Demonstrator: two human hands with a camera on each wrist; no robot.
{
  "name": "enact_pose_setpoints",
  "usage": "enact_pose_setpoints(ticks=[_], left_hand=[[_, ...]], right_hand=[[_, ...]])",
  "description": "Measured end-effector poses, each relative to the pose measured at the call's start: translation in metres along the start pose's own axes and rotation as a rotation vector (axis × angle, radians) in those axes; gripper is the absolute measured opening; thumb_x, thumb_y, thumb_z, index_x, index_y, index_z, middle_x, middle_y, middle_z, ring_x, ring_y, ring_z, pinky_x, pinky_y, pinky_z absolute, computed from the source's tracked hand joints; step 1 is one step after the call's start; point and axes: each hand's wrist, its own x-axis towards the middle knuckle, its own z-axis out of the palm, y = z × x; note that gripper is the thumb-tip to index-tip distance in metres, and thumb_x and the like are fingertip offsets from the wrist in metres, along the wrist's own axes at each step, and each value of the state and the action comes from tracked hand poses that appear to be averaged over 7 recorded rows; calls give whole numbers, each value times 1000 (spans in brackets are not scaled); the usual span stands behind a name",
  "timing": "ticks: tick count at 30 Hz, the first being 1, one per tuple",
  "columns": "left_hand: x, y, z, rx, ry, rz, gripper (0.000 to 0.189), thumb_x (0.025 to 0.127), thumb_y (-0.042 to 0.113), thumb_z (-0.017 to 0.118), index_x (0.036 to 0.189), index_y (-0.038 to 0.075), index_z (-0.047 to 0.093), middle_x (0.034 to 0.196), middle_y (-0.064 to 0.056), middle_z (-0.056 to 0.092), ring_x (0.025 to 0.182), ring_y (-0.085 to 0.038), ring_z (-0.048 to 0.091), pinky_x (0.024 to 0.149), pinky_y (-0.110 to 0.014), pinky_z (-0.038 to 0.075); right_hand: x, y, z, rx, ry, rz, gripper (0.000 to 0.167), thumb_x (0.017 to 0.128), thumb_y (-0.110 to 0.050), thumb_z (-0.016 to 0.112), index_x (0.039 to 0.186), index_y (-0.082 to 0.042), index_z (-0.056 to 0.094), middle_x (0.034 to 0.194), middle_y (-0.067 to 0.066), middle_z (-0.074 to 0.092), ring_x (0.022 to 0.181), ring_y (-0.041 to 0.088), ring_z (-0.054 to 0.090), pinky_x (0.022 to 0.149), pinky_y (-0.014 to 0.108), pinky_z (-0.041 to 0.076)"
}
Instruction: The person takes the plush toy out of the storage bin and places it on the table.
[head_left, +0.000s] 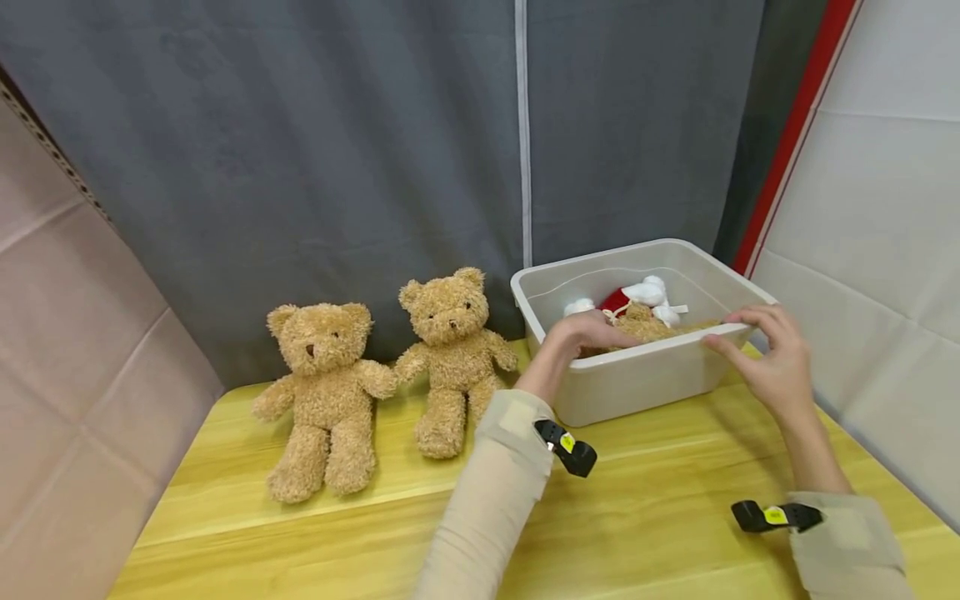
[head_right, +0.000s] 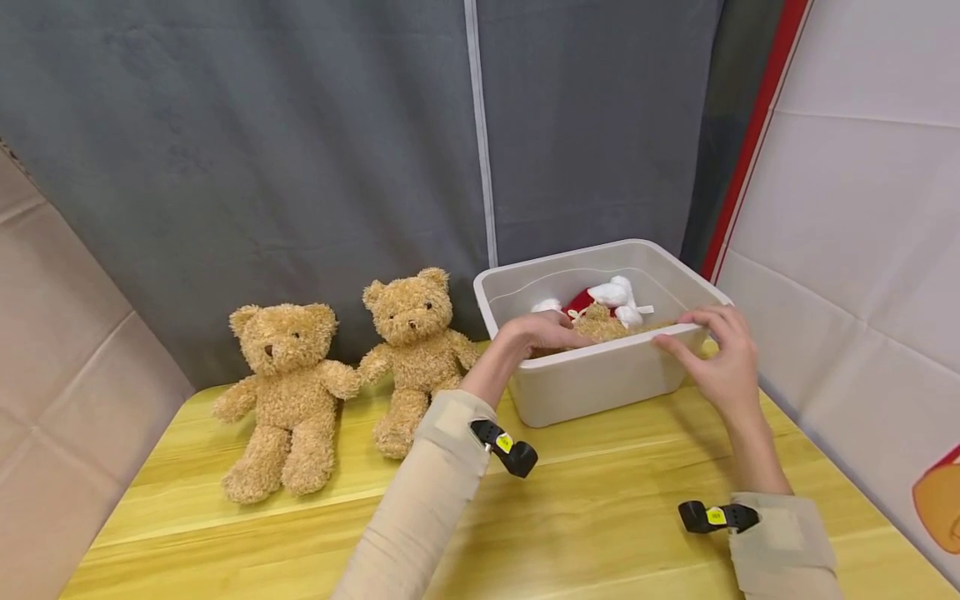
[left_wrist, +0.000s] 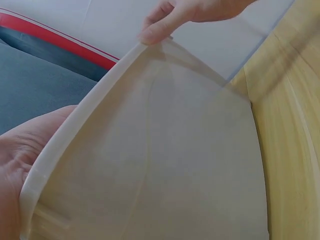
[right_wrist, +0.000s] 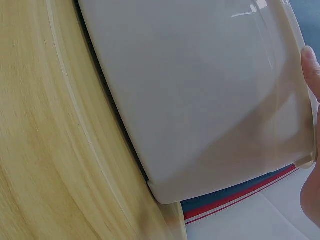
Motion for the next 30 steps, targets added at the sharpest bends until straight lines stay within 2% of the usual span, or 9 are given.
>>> enact_pose_setpoints(ticks=[3, 6, 12, 15, 17, 20, 23, 27, 30], left_hand=[[1, -2, -2, 22, 9, 34, 61, 89, 36, 74, 132, -3, 56, 117, -8, 60, 103, -17, 56, 98, -32, 47], [2, -3, -4, 56, 4, 60, 54, 89, 36, 74, 124, -4, 62, 107, -6, 60, 96, -16, 55, 94, -31, 49], [5, -3, -7, 128, -28, 97, 53, 91, 37, 72, 125, -2, 60, 113, -6, 58, 102, -16, 53, 90, -25, 46], [7, -3, -6, 158, -14, 128, 48, 89, 35, 74, 117, -2, 61, 106, -6, 59, 95, -16, 53, 82, -24, 46], [7, -3, -5, 156, 34, 117, 43, 86, 35, 78, 107, -1, 64, 97, -4, 60, 87, -15, 54, 76, -23, 46], [5, -2, -1, 182, 173, 74, 41, 79, 38, 84, 94, 5, 67, 88, -1, 61, 80, -13, 57, 70, -22, 47], [2, 0, 3, 259, 305, 38, 40, 74, 41, 88, 88, 9, 67, 86, 1, 63, 78, -12, 59, 68, -21, 48], [-1, 2, 6, 311, 372, 56, 32, 74, 30, 89, 80, 10, 64, 79, 1, 61, 72, -14, 57, 61, -22, 47], [-1, 2, 6, 297, 393, 95, 32, 74, 20, 88, 65, 11, 59, 63, 3, 52, 62, -14, 50, 53, -22, 42]], right_hand=[[0, -1, 1, -2, 1, -5, 33, 69, 6, 89, 96, 6, 69, 101, -20, 58, 104, -3, 48, 98, 16, 31], [1, -2, 1, 0, -3, -5, 32, 70, 6, 89, 95, 6, 69, 101, -20, 58, 104, -3, 48, 101, 17, 31], [2, -2, 1, 0, -10, 7, 32, 70, 8, 88, 95, 6, 68, 101, -20, 58, 105, -2, 47, 101, 17, 30], [1, -2, 0, -6, -11, 19, 32, 69, 9, 88, 94, 7, 68, 100, -22, 58, 106, -2, 47, 103, 17, 29], [1, -2, 0, -10, -15, 27, 31, 70, 8, 88, 95, 6, 68, 101, -23, 58, 106, -2, 47, 103, 17, 29], [1, -2, 0, -12, -21, 36, 31, 71, 7, 88, 96, 6, 69, 101, -23, 58, 107, -2, 47, 101, 17, 30], [1, -1, 0, -11, -21, 35, 31, 71, 7, 87, 96, 6, 69, 102, -23, 58, 107, -2, 47, 100, 17, 30], [0, 1, -1, 1, -15, 23, 31, 70, 8, 87, 95, 6, 69, 102, -22, 59, 107, -2, 48, 102, 17, 30], [-1, 2, -2, 10, -12, 26, 31, 70, 9, 87, 96, 6, 69, 102, -21, 59, 107, 0, 48, 100, 17, 31]])
